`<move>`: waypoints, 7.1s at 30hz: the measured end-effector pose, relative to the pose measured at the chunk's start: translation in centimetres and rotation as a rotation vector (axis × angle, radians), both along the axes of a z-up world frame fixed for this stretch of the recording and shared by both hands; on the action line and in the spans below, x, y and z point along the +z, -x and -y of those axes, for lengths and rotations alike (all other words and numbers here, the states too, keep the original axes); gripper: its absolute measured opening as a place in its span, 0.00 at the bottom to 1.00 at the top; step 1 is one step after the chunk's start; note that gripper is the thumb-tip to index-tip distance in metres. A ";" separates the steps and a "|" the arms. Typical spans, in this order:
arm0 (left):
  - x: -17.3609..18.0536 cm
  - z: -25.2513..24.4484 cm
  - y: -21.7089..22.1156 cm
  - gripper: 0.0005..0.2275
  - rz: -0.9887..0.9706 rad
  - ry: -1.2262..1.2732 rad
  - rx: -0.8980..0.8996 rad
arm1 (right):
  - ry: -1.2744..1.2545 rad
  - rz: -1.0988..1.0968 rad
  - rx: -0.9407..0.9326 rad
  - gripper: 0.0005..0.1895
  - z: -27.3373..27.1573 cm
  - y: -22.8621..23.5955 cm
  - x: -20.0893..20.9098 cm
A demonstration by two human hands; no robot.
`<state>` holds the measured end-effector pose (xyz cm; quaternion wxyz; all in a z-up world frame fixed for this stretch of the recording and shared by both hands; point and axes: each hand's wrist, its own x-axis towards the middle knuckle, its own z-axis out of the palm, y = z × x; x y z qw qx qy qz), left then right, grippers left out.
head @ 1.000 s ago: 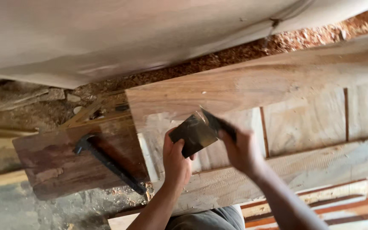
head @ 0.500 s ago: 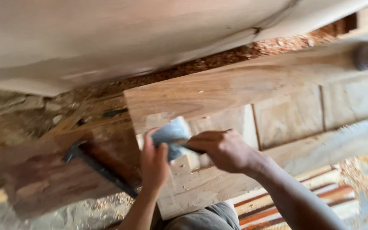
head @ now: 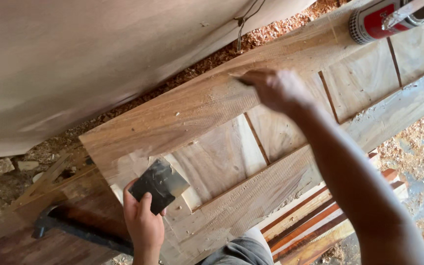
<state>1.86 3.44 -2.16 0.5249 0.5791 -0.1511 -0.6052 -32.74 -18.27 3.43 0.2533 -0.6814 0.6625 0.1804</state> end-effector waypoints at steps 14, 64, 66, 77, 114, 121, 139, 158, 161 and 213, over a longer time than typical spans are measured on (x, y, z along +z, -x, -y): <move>0.4 0.8 8.1 0.15 -0.022 -0.080 -0.057 | 0.382 0.204 0.268 0.25 -2.6 -2.1 -1.1; 5.3 -7.9 15.6 0.13 0.016 -0.207 -0.052 | 0.635 0.965 0.089 0.19 -28.1 0.3 5.3; 5.4 -8.3 15.6 0.11 -0.171 -0.072 -0.087 | 0.605 0.871 0.033 0.19 -32.0 0.4 4.6; 7.6 -15.4 12.8 0.15 -0.403 -0.074 -0.691 | 0.383 1.627 -0.929 0.13 -43.6 5.2 0.0; 5.4 -19.0 43.6 0.09 0.175 -0.069 -0.162 | -0.080 1.809 -1.230 0.13 -47.3 37.5 -6.2; 6.2 -18.0 49.8 0.09 0.151 -0.030 -0.228 | 0.043 1.554 -1.197 0.13 -45.7 46.2 -4.1; 1.4 -9.0 62.8 0.13 -0.129 -0.087 -0.286 | 0.309 1.621 -1.122 0.12 -36.1 58.9 -2.4; 1.6 0.8 93.0 0.11 -0.217 -0.154 0.108 | -0.143 1.383 -0.695 0.11 -5.1 84.9 -2.7; 1.9 2.2 93.3 0.11 -0.199 -0.060 0.117 | -0.109 1.377 -0.581 0.10 -3.3 86.2 -2.8; -0.6 16.4 100.4 0.10 -0.386 -0.074 0.280 | 0.100 0.339 0.678 0.15 21.4 82.6 -1.7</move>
